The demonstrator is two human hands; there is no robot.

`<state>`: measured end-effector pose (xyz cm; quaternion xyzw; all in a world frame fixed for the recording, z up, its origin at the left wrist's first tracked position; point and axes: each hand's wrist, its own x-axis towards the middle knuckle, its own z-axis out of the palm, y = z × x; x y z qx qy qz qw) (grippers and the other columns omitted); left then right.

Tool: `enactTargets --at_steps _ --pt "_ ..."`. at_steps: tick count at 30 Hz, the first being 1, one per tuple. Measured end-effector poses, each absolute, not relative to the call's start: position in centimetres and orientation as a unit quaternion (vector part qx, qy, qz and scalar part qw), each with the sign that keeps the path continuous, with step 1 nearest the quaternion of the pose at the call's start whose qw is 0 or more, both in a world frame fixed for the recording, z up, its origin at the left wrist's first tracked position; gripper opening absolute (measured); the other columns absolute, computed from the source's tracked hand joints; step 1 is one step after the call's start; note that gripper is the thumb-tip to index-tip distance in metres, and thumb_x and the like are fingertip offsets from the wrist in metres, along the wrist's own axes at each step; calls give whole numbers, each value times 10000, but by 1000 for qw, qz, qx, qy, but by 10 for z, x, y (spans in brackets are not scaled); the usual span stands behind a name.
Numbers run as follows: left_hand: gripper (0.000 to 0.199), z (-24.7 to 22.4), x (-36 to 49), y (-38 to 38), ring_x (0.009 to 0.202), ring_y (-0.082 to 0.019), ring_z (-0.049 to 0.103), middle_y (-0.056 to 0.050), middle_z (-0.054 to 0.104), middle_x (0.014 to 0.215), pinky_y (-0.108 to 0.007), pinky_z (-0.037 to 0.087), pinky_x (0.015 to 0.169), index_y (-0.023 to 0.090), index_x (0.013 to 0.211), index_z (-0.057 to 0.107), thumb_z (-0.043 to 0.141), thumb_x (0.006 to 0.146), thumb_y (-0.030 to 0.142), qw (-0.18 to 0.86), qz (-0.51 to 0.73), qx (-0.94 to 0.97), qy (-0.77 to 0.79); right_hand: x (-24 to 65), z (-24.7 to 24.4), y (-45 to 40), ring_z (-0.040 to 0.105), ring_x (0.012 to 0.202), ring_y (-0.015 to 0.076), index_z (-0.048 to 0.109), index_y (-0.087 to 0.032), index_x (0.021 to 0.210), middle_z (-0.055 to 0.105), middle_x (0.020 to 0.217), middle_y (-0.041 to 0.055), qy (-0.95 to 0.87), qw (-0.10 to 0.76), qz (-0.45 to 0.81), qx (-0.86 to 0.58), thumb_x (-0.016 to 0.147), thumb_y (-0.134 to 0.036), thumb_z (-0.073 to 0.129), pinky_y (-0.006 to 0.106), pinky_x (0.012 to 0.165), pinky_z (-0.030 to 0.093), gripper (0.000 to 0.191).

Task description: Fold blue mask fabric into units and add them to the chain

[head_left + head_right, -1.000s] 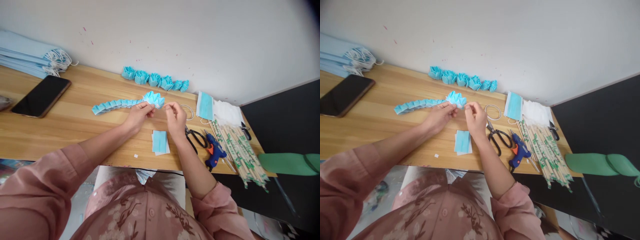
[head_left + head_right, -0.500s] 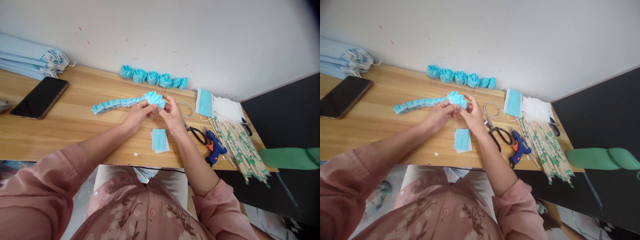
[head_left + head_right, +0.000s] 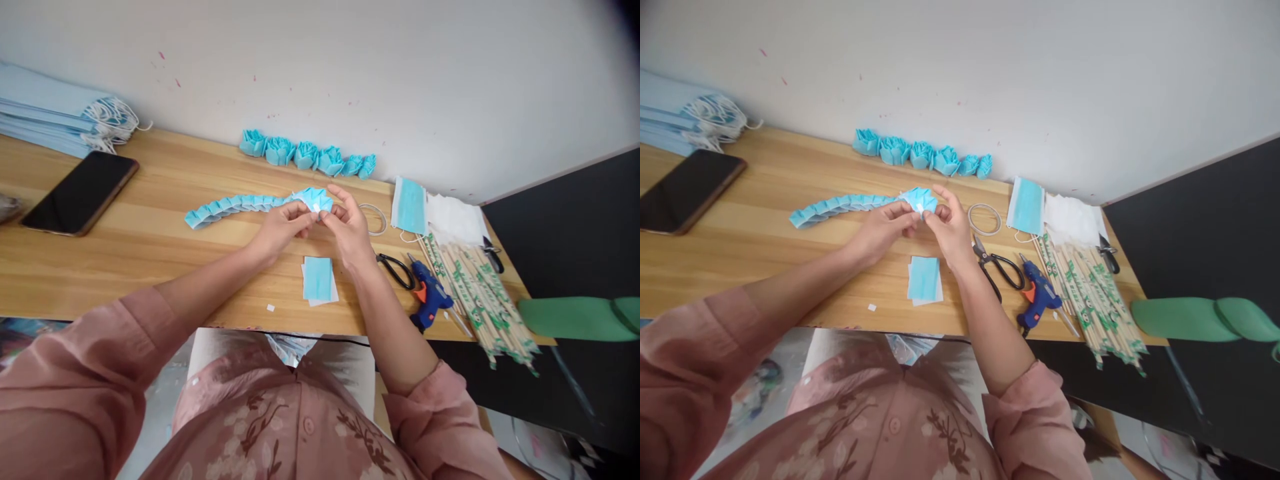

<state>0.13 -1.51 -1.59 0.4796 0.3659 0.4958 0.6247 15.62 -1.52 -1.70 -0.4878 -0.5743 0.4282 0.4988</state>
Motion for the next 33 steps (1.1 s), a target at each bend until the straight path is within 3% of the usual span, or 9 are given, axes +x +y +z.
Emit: enactTargets --at_steps 6,10,13,16,33 --pt "211 -17 1 -15 587 -99 467 29 535 584 -262 379 632 183 611 579 709 760 258 566 504 498 421 156 -22 -12 626 778 189 518 -295 1331 647 807 -15 -622 480 355 -506 872 -391 654 379 765 546 488" --pt "250 -16 -1 -14 580 -100 469 22 535 585 -271 384 643 183 584 552 695 772 264 571 496 496 426 161 -9 -19 624 962 221 633 -285 1137 696 984 35 -684 487 148 -524 919 -372 600 421 907 506 237" --pt "248 -15 -2 -13 582 -98 463 20 531 592 -271 381 642 181 580 554 690 771 260 577 492 501 417 165 -2 -23 607 994 246 693 -280 956 714 982 41 -751 420 4 -509 963 -345 550 447 945 445 157" --pt "237 -15 -2 -14 585 -97 456 20 521 588 -269 373 637 178 578 565 684 769 253 580 493 503 409 167 -2 -25 604 952 243 725 -289 934 720 941 34 -783 356 -59 -507 980 -352 546 425 885 412 196" --pt "205 -15 -1 -15 600 -102 478 13 558 614 -271 399 651 180 591 592 713 737 257 578 496 497 416 166 -5 -23 587 862 227 751 -280 911 740 867 24 -802 303 -66 -511 977 -349 567 394 834 345 208"
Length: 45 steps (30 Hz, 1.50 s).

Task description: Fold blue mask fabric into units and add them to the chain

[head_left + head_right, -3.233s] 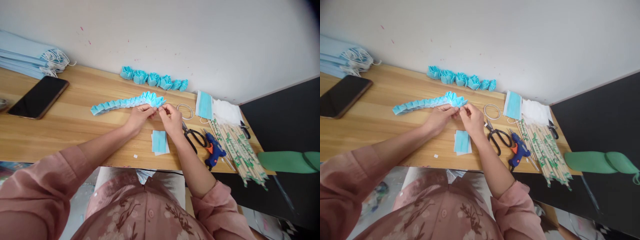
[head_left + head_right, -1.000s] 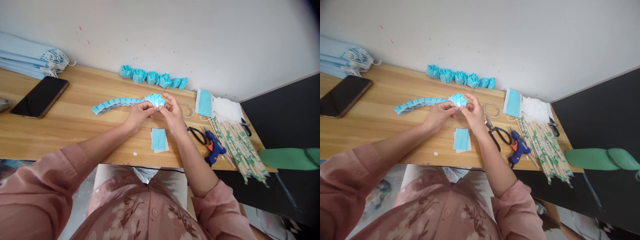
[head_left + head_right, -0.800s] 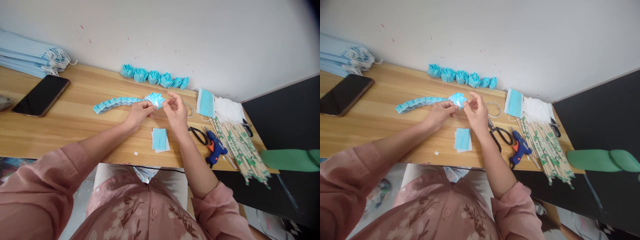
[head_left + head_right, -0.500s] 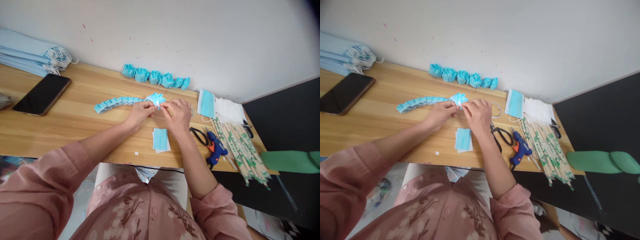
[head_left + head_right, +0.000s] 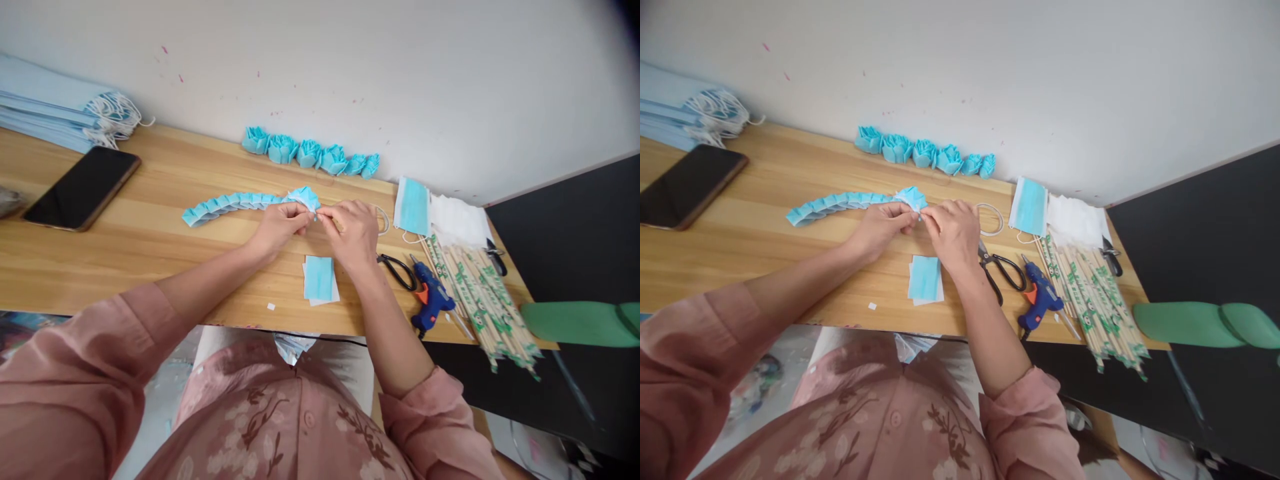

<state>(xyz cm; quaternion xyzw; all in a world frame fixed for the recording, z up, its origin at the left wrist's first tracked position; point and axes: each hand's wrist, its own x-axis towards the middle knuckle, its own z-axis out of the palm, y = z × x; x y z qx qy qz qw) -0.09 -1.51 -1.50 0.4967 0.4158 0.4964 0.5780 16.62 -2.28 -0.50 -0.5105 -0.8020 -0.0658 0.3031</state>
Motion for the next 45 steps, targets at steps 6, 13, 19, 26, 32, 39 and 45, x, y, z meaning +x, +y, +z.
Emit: enactTargets --at_steps 6,13,19,26,32,39,45 --pt "204 -15 -1 -15 597 -97 472 12 562 627 -268 396 643 179 588 591 708 736 260 572 494 503 419 166 -5 -23 587 863 223 730 -276 893 737 878 21 -802 302 -51 -513 999 -358 523 392 838 345 247" --pt "209 -14 -1 -16 586 -94 466 16 548 601 -265 386 637 177 570 573 689 735 233 572 494 502 421 167 -5 -22 593 875 227 737 -271 933 733 884 27 -805 303 -38 -509 990 -351 540 386 834 350 220" --pt "196 -12 -1 -17 582 -98 470 17 546 587 -265 388 632 178 569 579 689 727 216 576 491 498 424 166 -6 -22 596 869 224 732 -271 900 729 864 21 -802 305 -37 -512 980 -312 542 388 839 356 210" --pt "219 -14 -1 -16 586 -96 455 20 535 598 -270 380 641 176 560 555 675 741 211 570 494 504 420 166 -4 -23 608 864 220 724 -262 885 739 878 24 -804 307 -27 -508 991 -313 523 380 823 366 233" --pt "233 -16 -1 -15 582 -100 445 23 514 588 -272 376 638 184 562 538 669 751 221 566 495 512 415 167 -3 -23 611 875 222 714 -257 890 731 884 30 -807 305 -7 -506 1010 -350 486 380 817 368 274" --pt "222 -14 -1 -15 581 -99 441 25 504 580 -272 375 645 183 564 532 651 748 219 565 488 518 417 167 -4 -23 611 869 217 699 -241 900 727 885 36 -810 307 -5 -500 1018 -349 480 369 805 365 272" --pt "226 -15 -1 -15 594 -97 442 31 497 584 -265 371 651 181 571 516 650 743 240 565 481 523 419 165 -3 -23 611 859 212 686 -231 896 726 879 33 -807 307 -8 -504 1011 -311 483 360 793 369 246"
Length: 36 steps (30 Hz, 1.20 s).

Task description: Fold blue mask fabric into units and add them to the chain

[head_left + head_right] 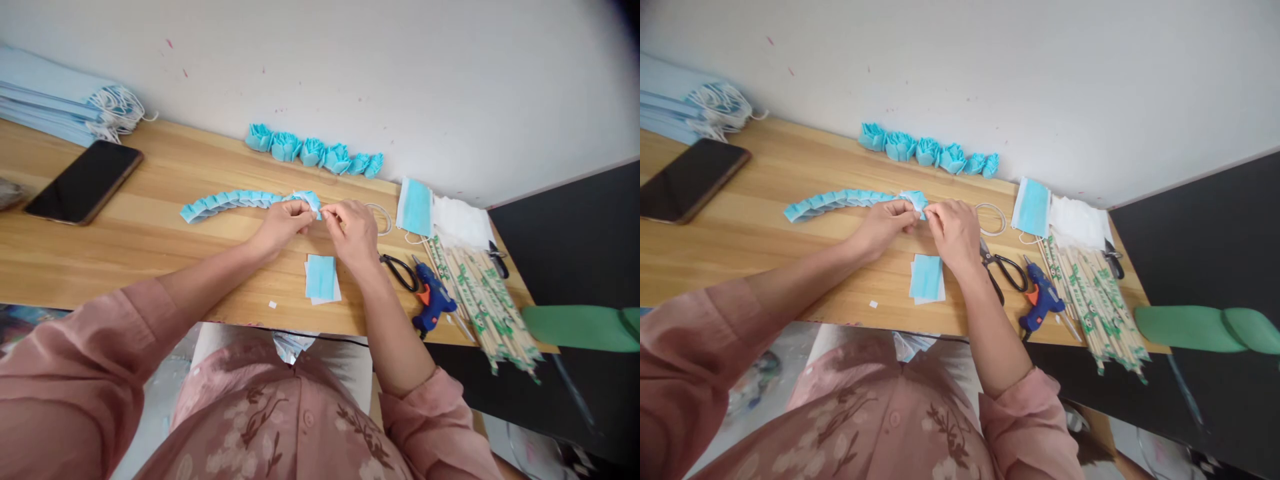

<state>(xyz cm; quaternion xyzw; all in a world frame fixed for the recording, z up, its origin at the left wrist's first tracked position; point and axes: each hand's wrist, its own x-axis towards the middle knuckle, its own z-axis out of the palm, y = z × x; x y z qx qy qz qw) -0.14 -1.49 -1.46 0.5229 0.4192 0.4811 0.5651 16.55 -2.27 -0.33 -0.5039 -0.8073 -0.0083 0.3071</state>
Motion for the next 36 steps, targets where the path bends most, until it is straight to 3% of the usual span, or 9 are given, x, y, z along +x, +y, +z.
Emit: enactTargets --at_steps 10,13,16,18,22,31,36 --pt "223 -13 -1 -15 587 -93 445 35 500 580 -258 373 643 180 575 508 636 755 212 571 479 517 421 165 -3 -22 639 878 219 688 -227 904 734 900 42 -789 359 22 -498 994 -291 497 375 815 437 221" --pt "220 -14 -1 -15 586 -90 451 36 507 588 -252 378 639 179 590 519 656 756 223 578 482 506 421 167 -5 -20 647 1022 227 677 -247 1072 733 1055 63 -742 433 66 -507 1015 -336 442 414 929 470 257" --pt "228 -15 -1 -15 591 -87 461 36 514 614 -248 388 637 179 606 520 683 750 250 587 487 496 415 169 -12 -16 657 1044 219 573 -287 1297 707 1174 69 -677 493 185 -514 958 -418 556 435 951 511 364" --pt "235 -15 0 -15 593 -85 465 36 519 629 -247 395 636 180 615 523 693 749 271 590 489 495 410 169 -16 -14 671 1004 209 512 -313 1372 717 1134 52 -643 499 295 -501 902 -440 638 426 921 539 503" --pt "223 -12 -1 -16 596 -85 468 34 526 641 -244 406 636 180 625 535 690 747 284 585 484 506 409 167 -17 -14 668 907 182 501 -327 1401 719 913 -8 -594 477 424 -489 842 -385 702 390 882 550 597" --pt "296 -16 -1 -16 606 -96 495 20 551 635 -252 403 637 181 622 525 666 812 359 578 470 531 404 158 -8 -20 653 839 183 478 -335 1415 720 884 -15 -569 480 454 -489 828 -307 695 396 872 551 627" --pt "265 -16 -1 -16 591 -91 464 35 523 591 -256 377 641 182 609 493 663 799 252 571 471 529 416 155 -6 -23 671 887 201 487 -331 1394 737 922 -7 -571 471 463 -488 825 -355 717 422 919 549 614"
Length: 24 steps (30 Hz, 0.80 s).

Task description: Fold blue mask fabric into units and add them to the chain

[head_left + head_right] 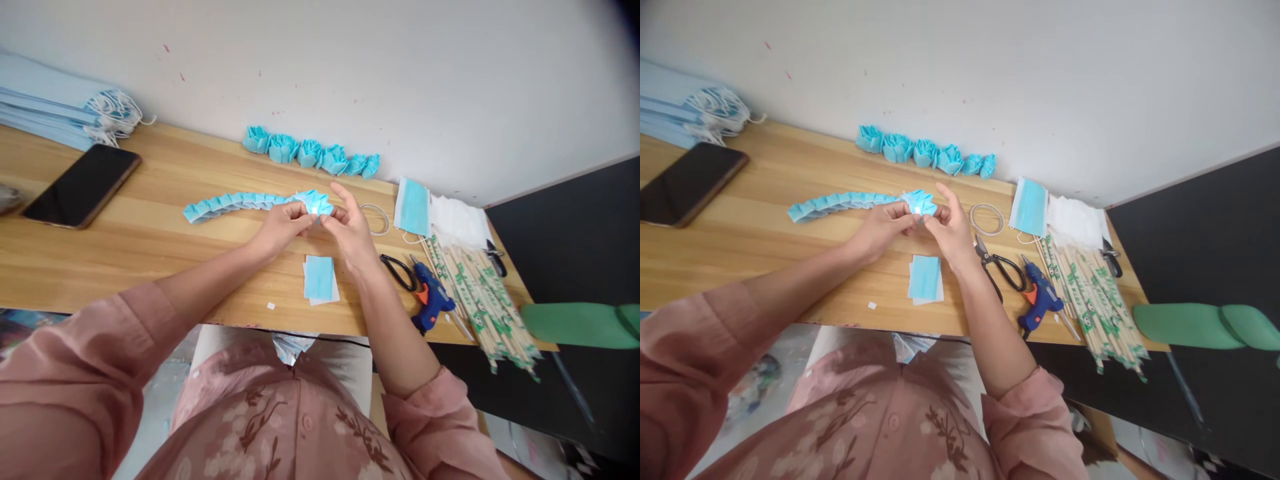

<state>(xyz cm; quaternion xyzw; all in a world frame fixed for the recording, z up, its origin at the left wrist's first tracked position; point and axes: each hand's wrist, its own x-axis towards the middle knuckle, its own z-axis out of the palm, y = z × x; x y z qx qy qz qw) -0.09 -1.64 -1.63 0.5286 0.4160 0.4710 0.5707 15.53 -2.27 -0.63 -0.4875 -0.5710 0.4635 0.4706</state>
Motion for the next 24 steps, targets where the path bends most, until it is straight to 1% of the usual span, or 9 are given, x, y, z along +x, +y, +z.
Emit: enactTargets --at_steps 3,5,7,11,13,16,19,24 --pt "262 -15 -1 -16 592 -97 468 31 529 584 -263 382 649 185 600 488 646 802 236 570 467 530 420 157 -7 -21 671 920 206 531 -326 1359 726 928 -4 -559 471 470 -496 844 -428 679 429 922 551 546" --pt "259 -14 -2 -16 595 -100 471 30 531 585 -266 385 652 186 597 488 641 799 240 568 467 531 421 159 -8 -20 666 908 198 554 -313 1341 710 909 -4 -544 480 469 -505 866 -479 632 424 913 549 509" --pt "260 -15 -2 -16 592 -100 465 31 523 584 -267 375 643 188 595 486 639 795 252 565 464 537 422 159 -8 -19 657 884 190 560 -301 1336 694 876 -6 -543 487 453 -513 868 -500 624 409 899 543 512" --pt "261 -18 -1 -15 577 -94 421 39 484 581 -266 329 606 188 588 480 641 776 269 549 448 568 419 159 -11 -18 643 830 173 561 -299 1329 689 829 -21 -561 492 428 -510 816 -409 700 373 848 538 543" --pt "260 -19 -1 -15 570 -93 401 41 471 582 -265 312 590 187 583 483 643 769 275 541 439 582 420 160 -12 -17 628 780 162 566 -300 1320 680 803 -33 -558 493 429 -512 802 -359 700 357 808 536 538" --pt "224 -17 0 -15 583 -97 432 35 494 596 -262 348 607 187 590 506 627 765 255 550 440 576 415 162 -15 -14 608 737 151 575 -292 1310 652 759 -46 -545 494 439 -516 798 -325 667 340 771 531 521" --pt "149 -15 0 -16 606 -99 472 27 532 623 -257 393 641 184 617 553 617 749 213 570 443 557 410 163 -16 -12 610 734 149 588 -289 1292 655 760 -43 -524 502 446 -523 801 -320 656 333 755 532 497" --pt "126 -12 0 -17 602 -94 482 27 547 621 -245 403 633 178 616 576 614 736 185 574 439 555 412 163 -17 -12 612 738 154 592 -284 1276 653 773 -40 -518 499 450 -530 791 -308 660 349 777 536 491"
